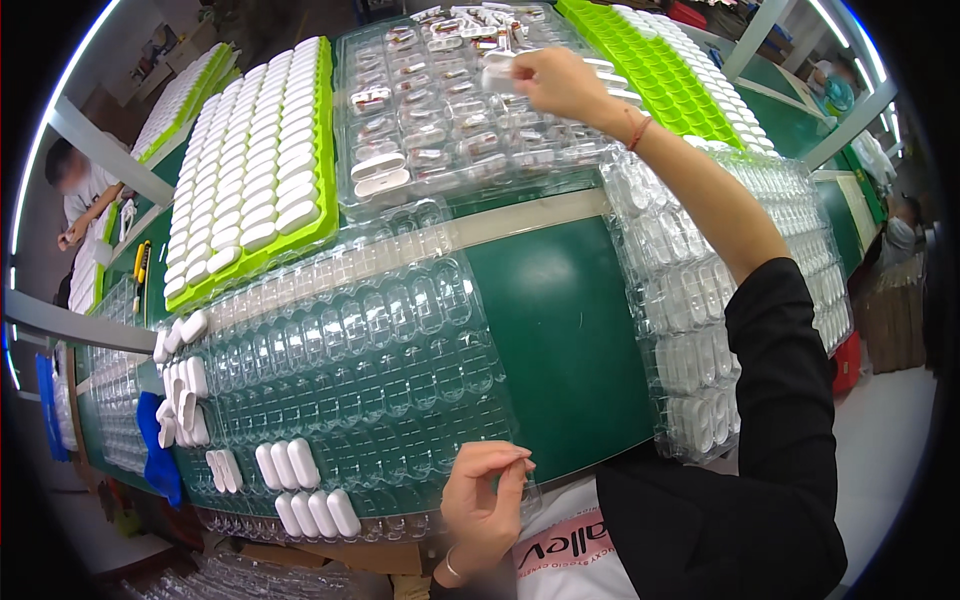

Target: The person repeatedly picks up white earbud case halves from a green tray, inserts a small white component into the base, and closes the case. They place the assembled unit back into the tray and repeat the process. At 01:29, the person briefly handles a small red and white cylindrical item before returning to assembling the white cases.

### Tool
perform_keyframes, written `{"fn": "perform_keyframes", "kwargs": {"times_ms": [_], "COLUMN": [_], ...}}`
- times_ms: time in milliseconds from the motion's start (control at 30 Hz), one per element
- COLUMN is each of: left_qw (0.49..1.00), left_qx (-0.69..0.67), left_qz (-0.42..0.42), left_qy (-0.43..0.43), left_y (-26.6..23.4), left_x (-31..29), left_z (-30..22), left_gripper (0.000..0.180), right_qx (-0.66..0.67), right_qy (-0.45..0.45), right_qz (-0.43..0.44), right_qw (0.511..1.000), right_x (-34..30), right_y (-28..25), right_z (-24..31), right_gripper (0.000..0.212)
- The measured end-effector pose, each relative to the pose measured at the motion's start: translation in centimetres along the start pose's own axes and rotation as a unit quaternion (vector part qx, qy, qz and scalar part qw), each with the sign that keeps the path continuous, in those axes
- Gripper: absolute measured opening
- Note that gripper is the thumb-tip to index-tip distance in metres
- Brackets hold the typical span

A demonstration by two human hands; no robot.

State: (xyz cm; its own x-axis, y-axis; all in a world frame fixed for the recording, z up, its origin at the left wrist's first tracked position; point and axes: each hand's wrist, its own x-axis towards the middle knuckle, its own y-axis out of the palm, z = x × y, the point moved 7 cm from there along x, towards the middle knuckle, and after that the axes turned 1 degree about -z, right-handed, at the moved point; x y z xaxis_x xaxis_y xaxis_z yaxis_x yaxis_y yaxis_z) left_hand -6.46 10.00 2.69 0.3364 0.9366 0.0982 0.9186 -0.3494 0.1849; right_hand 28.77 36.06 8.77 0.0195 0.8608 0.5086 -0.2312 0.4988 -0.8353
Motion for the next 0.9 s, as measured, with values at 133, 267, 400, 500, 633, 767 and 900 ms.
{"fn": "perform_keyframes", "kwargs": {"times_ms": [133,267,400,500,633,767,900], "left_qw": [1.0,1.0,1.0,1.0,1.0,1.0,0.991], "left_qx": [0.007,0.007,0.01,0.01,0.014,0.021,0.12], "left_qz": [0.006,-0.009,-0.011,0.003,0.02,0.014,-0.044], "left_qy": [-0.007,-0.014,-0.021,-0.023,-0.015,-0.012,0.046], "left_y": [0.2,0.3,0.7,1.5,2.0,1.4,-1.3], "left_x": [0.3,0.6,1.2,1.7,1.8,1.5,1.2], "left_z": [0.0,0.2,0.6,0.6,0.5,0.0,-1.3], "left_gripper": [0.011,0.01,0.009,0.01,0.011,0.014,0.021], "right_qx": [-0.072,0.008,-0.038,-0.123,-0.099,-0.048,-0.032], "right_qy": [0.076,0.048,0.02,0.025,0.035,0.012,-0.024], "right_qz": [-0.043,0.011,0.156,0.202,0.228,0.233,0.155], "right_qw": [0.994,0.999,0.987,0.971,0.968,0.971,0.987], "right_x": [0.7,-1.3,-5.7,-7.3,-7.5,-6.4,-6.3], "right_y": [-4.4,-6.4,-4.7,-4.5,-3.8,-3.9,-4.7], "right_z": [-7.6,-7.9,-4.2,-3.6,-5.7,-4.8,-2.4], "right_gripper": [0.015,0.016,0.012,0.011,0.011,0.011,0.019]}}
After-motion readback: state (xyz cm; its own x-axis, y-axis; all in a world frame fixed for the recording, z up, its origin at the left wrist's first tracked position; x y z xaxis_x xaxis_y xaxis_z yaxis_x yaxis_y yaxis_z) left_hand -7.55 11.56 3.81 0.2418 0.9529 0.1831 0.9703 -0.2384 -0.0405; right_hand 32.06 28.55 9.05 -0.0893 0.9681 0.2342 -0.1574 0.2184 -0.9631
